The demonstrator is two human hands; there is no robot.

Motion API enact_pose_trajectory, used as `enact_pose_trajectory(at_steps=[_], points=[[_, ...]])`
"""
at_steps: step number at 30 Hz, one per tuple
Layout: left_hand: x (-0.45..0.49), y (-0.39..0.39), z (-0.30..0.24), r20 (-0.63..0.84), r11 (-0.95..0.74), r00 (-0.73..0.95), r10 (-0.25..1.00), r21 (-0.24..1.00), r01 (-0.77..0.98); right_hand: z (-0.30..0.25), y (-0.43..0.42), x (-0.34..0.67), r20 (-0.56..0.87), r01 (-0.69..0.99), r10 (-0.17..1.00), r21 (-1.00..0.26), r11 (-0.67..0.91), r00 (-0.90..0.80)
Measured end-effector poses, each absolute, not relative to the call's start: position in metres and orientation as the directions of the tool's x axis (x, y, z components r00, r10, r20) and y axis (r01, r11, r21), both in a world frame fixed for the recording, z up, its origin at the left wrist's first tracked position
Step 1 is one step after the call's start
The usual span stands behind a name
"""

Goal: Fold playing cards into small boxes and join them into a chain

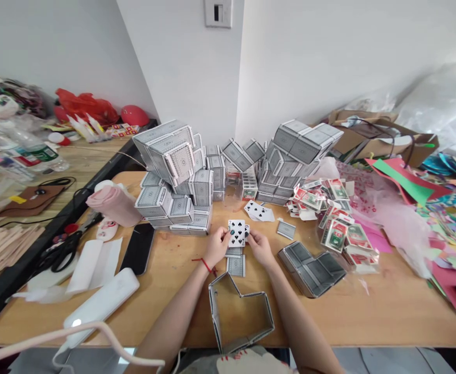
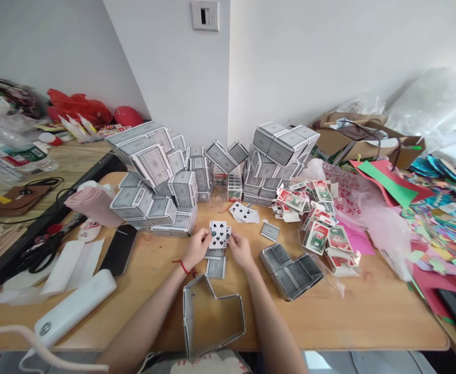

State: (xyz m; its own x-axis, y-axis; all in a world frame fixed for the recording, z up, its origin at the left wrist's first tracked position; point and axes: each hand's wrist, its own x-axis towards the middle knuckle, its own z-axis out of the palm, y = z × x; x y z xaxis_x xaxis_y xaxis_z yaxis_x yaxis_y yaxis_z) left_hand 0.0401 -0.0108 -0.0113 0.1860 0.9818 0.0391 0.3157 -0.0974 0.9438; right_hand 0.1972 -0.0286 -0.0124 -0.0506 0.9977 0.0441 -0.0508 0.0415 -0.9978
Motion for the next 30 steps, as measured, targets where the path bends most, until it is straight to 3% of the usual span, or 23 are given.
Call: enact_pose_trajectory(at_steps=[5, 8, 10, 14, 16, 18, 21, 23, 24, 25, 27, 30], points=[[0.04, -0.014, -0.008, 0.02, -0.099, 0.222, 0.975, 0.933, 0.347, -0.016, -0.029, 0.192, 0.088, 0.077, 0.995, -0.993, 0.085, 0.04], [0.039, -0.014, -0.009, 0.055, -0.138, 0.215, 0.975, 0.908, 0.395, -0.014, -0.031, 0.189, 0.139, 0.286, 0.987, -0.952, 0.111, 0.079], [0.039, -0.013, -0.01, 0.094, -0.17, 0.195, 0.976, 0.889, 0.424, -0.011, -0.032, 0.186, 0.178, 0.488, 0.979, -0.866, 0.11, 0.095], [0.04, -0.013, -0.013, 0.131, -0.207, 0.193, 0.972, 0.867, 0.454, -0.004, -0.03, 0.179, 0.24, 0.814, 0.969, -0.573, 0.093, 0.058], [0.04, -0.014, -0.015, 0.142, -0.218, 0.194, 0.971, 0.862, 0.458, -0.002, -0.029, 0.174, 0.28, 0.882, 0.96, -0.456, 0.121, 0.013], [0.04, -0.014, -0.016, 0.15, -0.219, 0.183, 0.972, 0.864, 0.453, -0.002, -0.028, 0.171, 0.32, 0.879, 0.947, -0.448, 0.162, -0.011], [0.04, -0.014, -0.016, 0.16, -0.197, 0.12, 0.98, 0.884, 0.424, -0.003, -0.026, 0.169, 0.28, 0.724, 0.957, -0.675, 0.141, 0.075], [0.039, -0.013, -0.015, 0.155, -0.175, 0.081, 0.985, 0.907, 0.384, -0.002, -0.024, 0.171, 0.127, 0.432, 0.981, -0.9, 0.051, 0.149], [0.039, -0.013, -0.014, 0.146, -0.162, 0.072, 0.987, 0.92, 0.356, -0.002, -0.022, 0.172, 0.014, 0.202, 0.989, -0.979, -0.017, 0.15], [0.039, -0.012, -0.014, 0.134, -0.149, 0.07, 0.989, 0.933, 0.328, -0.002, -0.021, 0.174, -0.096, -0.052, 0.988, -0.995, -0.09, 0.118], [0.038, -0.012, -0.013, 0.112, -0.129, 0.074, 0.991, 0.95, 0.284, -0.001, -0.018, 0.175, -0.243, -0.448, 0.97, -0.866, -0.221, -0.009], [0.038, -0.012, -0.012, 0.105, -0.128, 0.099, 0.99, 0.954, 0.272, -0.001, -0.016, 0.173, -0.331, -0.677, 0.927, -0.643, -0.358, -0.176]])
